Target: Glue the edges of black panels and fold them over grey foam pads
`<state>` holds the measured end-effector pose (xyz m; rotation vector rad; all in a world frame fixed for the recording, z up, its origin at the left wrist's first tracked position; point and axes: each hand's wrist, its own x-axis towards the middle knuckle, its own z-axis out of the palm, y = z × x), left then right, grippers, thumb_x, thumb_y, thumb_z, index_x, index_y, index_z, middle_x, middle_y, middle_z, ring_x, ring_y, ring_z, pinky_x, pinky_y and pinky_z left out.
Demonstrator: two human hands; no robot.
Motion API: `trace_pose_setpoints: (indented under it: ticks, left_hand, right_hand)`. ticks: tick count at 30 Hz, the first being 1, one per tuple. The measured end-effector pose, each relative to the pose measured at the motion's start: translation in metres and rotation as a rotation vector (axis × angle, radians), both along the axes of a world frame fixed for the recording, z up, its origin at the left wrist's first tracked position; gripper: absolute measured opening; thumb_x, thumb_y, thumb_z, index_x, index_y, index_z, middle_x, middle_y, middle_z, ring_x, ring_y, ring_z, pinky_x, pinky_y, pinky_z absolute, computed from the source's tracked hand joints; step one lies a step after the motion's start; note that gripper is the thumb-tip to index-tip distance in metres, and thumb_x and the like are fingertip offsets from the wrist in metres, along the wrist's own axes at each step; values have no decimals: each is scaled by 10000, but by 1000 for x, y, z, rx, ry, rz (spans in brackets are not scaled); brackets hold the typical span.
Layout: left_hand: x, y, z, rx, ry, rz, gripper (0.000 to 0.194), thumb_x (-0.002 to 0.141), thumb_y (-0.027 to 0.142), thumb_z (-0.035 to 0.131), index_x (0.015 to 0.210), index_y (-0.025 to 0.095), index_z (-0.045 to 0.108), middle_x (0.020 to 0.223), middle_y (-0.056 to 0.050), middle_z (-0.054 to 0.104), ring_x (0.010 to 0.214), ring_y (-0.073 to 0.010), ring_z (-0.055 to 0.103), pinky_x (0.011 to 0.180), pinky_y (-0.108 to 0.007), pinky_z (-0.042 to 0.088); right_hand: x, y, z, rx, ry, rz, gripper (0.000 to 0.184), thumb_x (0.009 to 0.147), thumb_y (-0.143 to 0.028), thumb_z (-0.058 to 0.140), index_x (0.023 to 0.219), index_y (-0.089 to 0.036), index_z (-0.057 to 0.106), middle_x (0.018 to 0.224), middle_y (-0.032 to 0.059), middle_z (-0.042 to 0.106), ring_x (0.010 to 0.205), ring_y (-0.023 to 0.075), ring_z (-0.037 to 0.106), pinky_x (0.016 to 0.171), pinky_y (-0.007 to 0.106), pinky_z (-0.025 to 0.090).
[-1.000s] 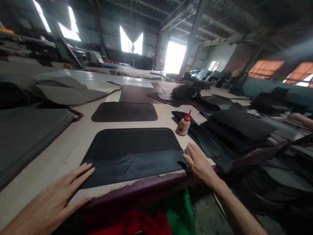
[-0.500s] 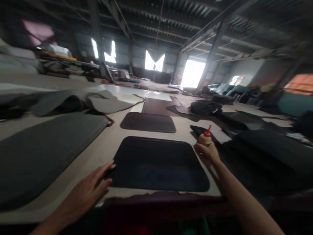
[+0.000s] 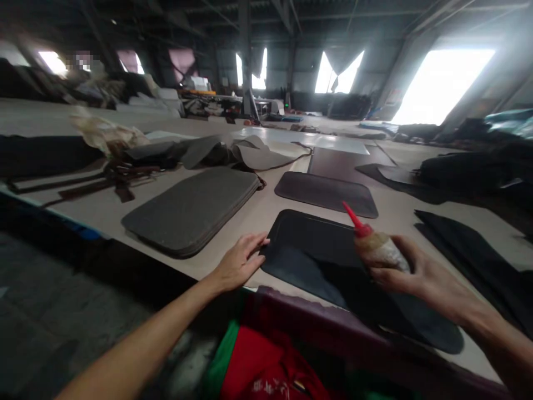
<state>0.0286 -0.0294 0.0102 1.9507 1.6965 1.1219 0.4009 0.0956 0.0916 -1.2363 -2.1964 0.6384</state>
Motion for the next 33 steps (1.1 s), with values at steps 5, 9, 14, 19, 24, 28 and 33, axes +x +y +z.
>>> trace_pose_setpoints:
  ticks: [5, 9, 14, 19, 24, 28, 33]
  left_hand:
    - [7, 1, 4, -40, 224, 52, 619, 885, 333, 650, 1456, 188, 462, 1369, -110, 605, 1317, -269, 501, 1136, -454, 416]
    - [9, 3, 2, -63, 192, 111, 663, 827, 306, 714, 1432, 185, 470, 1338, -97, 629, 1248, -264, 554, 1099, -437, 440]
    - [9, 3, 2, -73, 180, 122, 682, 789, 286, 743, 1415, 205, 484, 1332, -85, 635, 1247, -265, 562, 1103, -428, 440]
    - [10, 2, 4, -48, 192, 106, 682, 777, 265, 757, 1404, 205, 496, 1311, -88, 645, 1224, -266, 577, 1089, -433, 452]
    - [10, 3, 4, -8, 253, 86, 546, 790, 271, 751, 1310, 213, 597, 1267, -86, 667, 1203, -263, 584, 1072, -423, 464]
    - [8, 5, 2, 21, 284, 46, 365, 793, 272, 756, 1150, 226, 694, 1254, -67, 690, 1231, -268, 571, 1097, -438, 443]
    - [9, 6, 4, 21, 302, 58, 360, 779, 249, 758, 1130, 201, 700, 1253, -81, 692, 1215, -270, 579, 1098, -443, 443]
  right_hand:
    - [-38, -16, 14, -272, -61, 135, 556, 705, -442, 744, 1182, -227, 554, 909, 21, 692, 716, 224, 647, 571, 284, 502]
    - [-56, -22, 15, -301, -71, 162, 437, 767, -465, 713, 1125, -236, 609, 889, 5, 688, 764, 225, 642, 601, 287, 477]
    - [-76, -25, 7, -216, -49, 180, 385, 811, -474, 676, 1106, -230, 633, 870, 5, 673, 749, 214, 615, 610, 295, 453]
    - [-94, -25, 2, -114, -49, 252, 371, 847, -461, 657, 1137, -232, 629, 951, 18, 668, 824, 218, 616, 686, 305, 455]
    - [-109, -24, 8, 21, -145, 327, 307, 856, -409, 656, 1105, -232, 634, 987, 24, 634, 837, 204, 591, 713, 295, 420]
    - [-120, -23, 22, 92, -235, 378, 248, 859, -413, 665, 1021, -229, 626, 925, 12, 605, 782, 182, 555, 660, 272, 360]
    - [-134, -22, 40, 150, -341, 387, 274, 848, -479, 675, 902, -223, 592, 808, -12, 557, 681, 156, 498, 578, 263, 261]
